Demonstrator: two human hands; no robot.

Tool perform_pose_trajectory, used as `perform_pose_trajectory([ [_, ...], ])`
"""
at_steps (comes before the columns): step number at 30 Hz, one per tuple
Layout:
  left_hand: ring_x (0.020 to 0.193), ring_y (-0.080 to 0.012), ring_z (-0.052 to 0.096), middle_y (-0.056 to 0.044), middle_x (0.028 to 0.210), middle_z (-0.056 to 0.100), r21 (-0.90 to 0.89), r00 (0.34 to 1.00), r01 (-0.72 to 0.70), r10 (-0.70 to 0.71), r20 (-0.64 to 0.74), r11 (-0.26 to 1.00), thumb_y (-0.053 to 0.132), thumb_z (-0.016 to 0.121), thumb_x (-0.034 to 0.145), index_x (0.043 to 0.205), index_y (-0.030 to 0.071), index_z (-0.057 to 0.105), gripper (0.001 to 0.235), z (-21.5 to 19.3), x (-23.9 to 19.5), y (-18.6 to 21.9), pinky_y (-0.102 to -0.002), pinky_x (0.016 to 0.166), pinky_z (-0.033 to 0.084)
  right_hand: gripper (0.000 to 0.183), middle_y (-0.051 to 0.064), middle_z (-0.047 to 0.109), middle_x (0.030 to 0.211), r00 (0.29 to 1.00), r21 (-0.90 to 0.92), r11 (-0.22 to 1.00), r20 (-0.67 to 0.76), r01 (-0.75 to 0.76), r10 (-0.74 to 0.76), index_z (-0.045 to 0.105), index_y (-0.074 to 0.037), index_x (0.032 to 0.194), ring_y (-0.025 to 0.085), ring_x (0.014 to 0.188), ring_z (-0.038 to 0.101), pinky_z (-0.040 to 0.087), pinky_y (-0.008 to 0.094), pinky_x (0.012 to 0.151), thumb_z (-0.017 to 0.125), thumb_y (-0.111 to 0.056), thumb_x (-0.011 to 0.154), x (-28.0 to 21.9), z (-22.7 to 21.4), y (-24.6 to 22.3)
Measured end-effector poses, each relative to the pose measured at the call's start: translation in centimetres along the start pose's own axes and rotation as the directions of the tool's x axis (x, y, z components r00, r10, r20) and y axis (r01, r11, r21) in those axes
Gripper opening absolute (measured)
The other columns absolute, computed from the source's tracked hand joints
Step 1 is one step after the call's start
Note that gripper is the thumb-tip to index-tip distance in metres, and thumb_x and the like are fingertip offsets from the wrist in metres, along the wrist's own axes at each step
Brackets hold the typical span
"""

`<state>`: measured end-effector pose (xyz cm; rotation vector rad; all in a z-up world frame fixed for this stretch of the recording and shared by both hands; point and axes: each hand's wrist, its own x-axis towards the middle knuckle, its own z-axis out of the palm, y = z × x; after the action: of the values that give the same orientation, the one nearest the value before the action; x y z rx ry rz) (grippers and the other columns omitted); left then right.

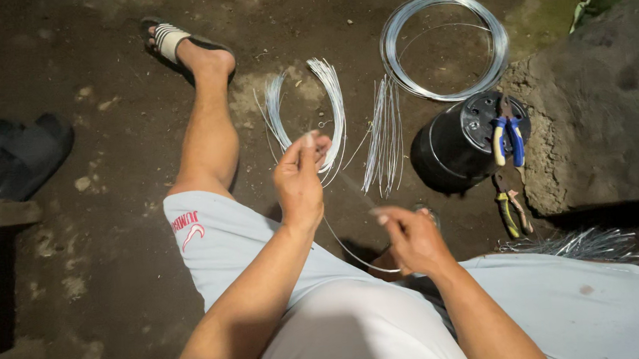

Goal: The person sits on the floor and repeatedly cuts lengths of metal wire using pliers. They then bend the cut pieces into loops by hand and place them on the floor.

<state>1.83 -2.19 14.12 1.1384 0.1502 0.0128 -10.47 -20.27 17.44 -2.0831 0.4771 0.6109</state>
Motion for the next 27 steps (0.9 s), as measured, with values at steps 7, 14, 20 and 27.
perform_pose_trajectory([
  [7, 0.055, -0.0015, 0.036, 0.004, 0.075, 0.055, -0.076, 0.967, 0.207, -0.193, 0.165, 0.975, 0.020, 0.068, 0.101, 0.115, -0.003, 0.075, 0.028, 1.9, -2.9, 1.3, -0.019, 0.047, 0.027, 0.026, 0.012, 0.077, 0.093, 0.853, -0.070, 0.862, 0.199, 0.503, -0.481, 0.077, -0.008, 0.113, 0.024, 0.084, 0.073, 0.056, 0.035, 0.077, 0.064, -0.021, 0.095, 0.9, 2.1, 1.1],
  [14, 0.068, -0.0061, 0.050, 0.000, 0.076, 0.060, 0.408, 0.927, -0.337, 0.224, 0.299, 0.849, 0.013, 0.073, 0.100, 0.110, 0.002, 0.079, 0.016, 3.7, -5.1, 5.9, -0.022, 0.059, 0.040, 0.023, 0.012, 0.075, 0.100, 0.675, 0.002, 0.795, -0.529, 0.607, -0.514, 0.076, -0.002, 0.112, 0.019, 0.086, 0.070, 0.053, 0.029, 0.073, 0.076, -0.009, 0.090, -1.1, -0.8, -3.5],
  [20, 0.067, -0.0076, 0.058, -0.003, 0.080, 0.066, 0.367, 0.847, -0.482, 0.314, 0.430, 0.796, 0.006, 0.074, 0.095, 0.108, 0.004, 0.077, 0.014, 5.1, -7.0, 7.6, -0.023, 0.060, 0.046, 0.021, 0.012, 0.075, 0.101, 0.419, -0.061, 0.640, -0.707, 0.766, -0.569, 0.073, 0.002, 0.111, 0.014, 0.087, 0.070, 0.056, 0.024, 0.079, 0.079, 0.002, 0.091, -2.7, -3.2, -6.4],
  [27, 0.065, -0.0103, 0.060, -0.004, 0.079, 0.065, 0.425, 0.848, -0.474, 0.270, 0.456, 0.772, 0.008, 0.071, 0.098, 0.107, 0.002, 0.076, 0.012, 4.5, -7.3, 6.6, -0.024, 0.059, 0.047, 0.015, 0.012, 0.075, 0.101, 0.357, -0.097, 0.577, -0.699, 0.811, -0.619, 0.074, -0.001, 0.109, 0.016, 0.090, 0.072, 0.057, 0.026, 0.081, 0.078, 0.003, 0.095, -2.0, -3.0, -6.9],
])
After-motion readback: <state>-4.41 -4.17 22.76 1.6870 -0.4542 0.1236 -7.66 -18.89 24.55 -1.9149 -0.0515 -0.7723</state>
